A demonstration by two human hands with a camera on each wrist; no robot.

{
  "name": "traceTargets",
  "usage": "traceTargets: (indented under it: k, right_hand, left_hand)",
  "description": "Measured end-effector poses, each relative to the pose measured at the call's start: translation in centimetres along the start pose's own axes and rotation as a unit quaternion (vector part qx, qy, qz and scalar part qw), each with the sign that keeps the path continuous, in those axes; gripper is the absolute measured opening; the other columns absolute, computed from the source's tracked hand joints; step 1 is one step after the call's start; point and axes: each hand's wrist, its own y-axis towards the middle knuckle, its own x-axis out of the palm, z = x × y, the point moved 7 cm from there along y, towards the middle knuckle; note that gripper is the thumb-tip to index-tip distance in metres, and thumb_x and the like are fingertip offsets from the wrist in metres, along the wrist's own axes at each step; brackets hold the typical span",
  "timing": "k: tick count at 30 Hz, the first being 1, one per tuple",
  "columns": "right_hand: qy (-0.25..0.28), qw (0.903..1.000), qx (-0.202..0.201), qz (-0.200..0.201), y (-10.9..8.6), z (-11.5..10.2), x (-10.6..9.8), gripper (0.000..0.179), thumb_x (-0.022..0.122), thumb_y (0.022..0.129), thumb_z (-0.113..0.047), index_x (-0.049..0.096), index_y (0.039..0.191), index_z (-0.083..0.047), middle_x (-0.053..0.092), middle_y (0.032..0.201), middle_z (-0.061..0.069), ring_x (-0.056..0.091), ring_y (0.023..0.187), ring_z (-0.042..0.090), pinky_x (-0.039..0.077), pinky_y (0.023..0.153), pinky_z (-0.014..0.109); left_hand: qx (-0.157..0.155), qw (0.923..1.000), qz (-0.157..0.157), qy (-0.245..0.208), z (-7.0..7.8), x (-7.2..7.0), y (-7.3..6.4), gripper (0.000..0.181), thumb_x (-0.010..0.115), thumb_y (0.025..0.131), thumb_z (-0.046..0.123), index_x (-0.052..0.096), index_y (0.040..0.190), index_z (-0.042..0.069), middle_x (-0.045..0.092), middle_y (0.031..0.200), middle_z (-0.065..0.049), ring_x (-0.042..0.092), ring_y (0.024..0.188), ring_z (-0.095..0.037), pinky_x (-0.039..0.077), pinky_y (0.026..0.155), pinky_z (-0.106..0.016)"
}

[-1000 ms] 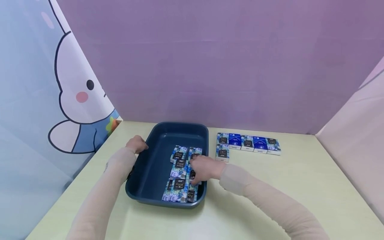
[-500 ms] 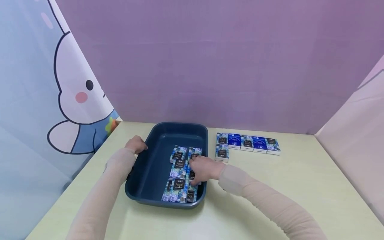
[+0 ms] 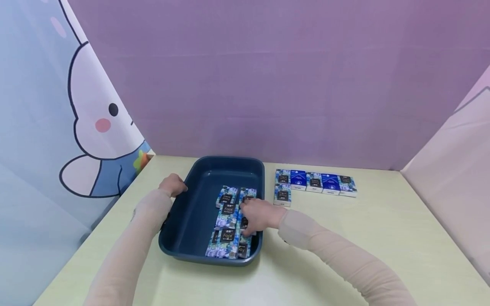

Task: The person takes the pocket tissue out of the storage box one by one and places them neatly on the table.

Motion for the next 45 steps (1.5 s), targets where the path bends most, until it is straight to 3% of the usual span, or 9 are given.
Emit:
traceTargets:
  k: [5, 20, 28, 45]
  right_hand:
    - [-0.002, 1.0, -0.006, 0.001, -0.2, 0.0, -0.1, 0.083, 0.067, 0.074, -0.053, 0.043, 0.134, -0.001, 0.049, 0.134, 0.014, 0.047, 0.122, 0.026, 0.038, 0.102, 0.035]
    - [0.001, 0.9999, 0.007, 0.013, -1.0, 0.2, -1.5, 0.087, 0.069, 0.072, -0.054, 0.043, 0.134, -0.001, 0.047, 0.136, 0.013, 0.046, 0.122, 0.026, 0.038, 0.102, 0.035]
    - [0.012, 0.9998, 0.003, 0.018, -1.5, 0.4, -2.7, 0.085, 0.07, 0.074, -0.05, 0.04, 0.136, 0.0, 0.045, 0.139, 0.013, 0.041, 0.128, 0.028, 0.034, 0.106, 0.037]
    - [0.033, 0.9982, 0.032, 0.038, -2.8, 2.6, -4.3, 0.088, 0.07, 0.074, -0.049, 0.035, 0.139, -0.001, 0.042, 0.14, 0.014, 0.041, 0.127, 0.028, 0.036, 0.104, 0.039]
  left_hand:
    - [0.01, 0.9999, 0.008, 0.008, 1.3, -0.2, -1.6, 0.039, 0.054, 0.085, 0.012, 0.055, 0.115, -0.014, 0.055, 0.117, -0.029, 0.055, 0.102, -0.037, 0.048, 0.08, -0.039]
    - [0.0, 1.0, 0.004, 0.006, 0.9, -0.2, -1.0, 0.041, 0.053, 0.086, 0.012, 0.052, 0.118, -0.014, 0.052, 0.121, -0.03, 0.055, 0.103, -0.037, 0.049, 0.08, -0.04]
    - [-0.001, 1.0, 0.001, -0.003, 0.8, -0.1, -1.0, 0.04, 0.052, 0.087, 0.012, 0.052, 0.118, -0.014, 0.053, 0.12, -0.029, 0.055, 0.088, -0.028, 0.047, 0.072, -0.035]
    - [0.004, 1.0, 0.002, -0.002, 0.5, 0.0, -0.5, 0.039, 0.052, 0.086, 0.012, 0.055, 0.115, -0.013, 0.055, 0.116, -0.029, 0.056, 0.089, -0.029, 0.048, 0.072, -0.035]
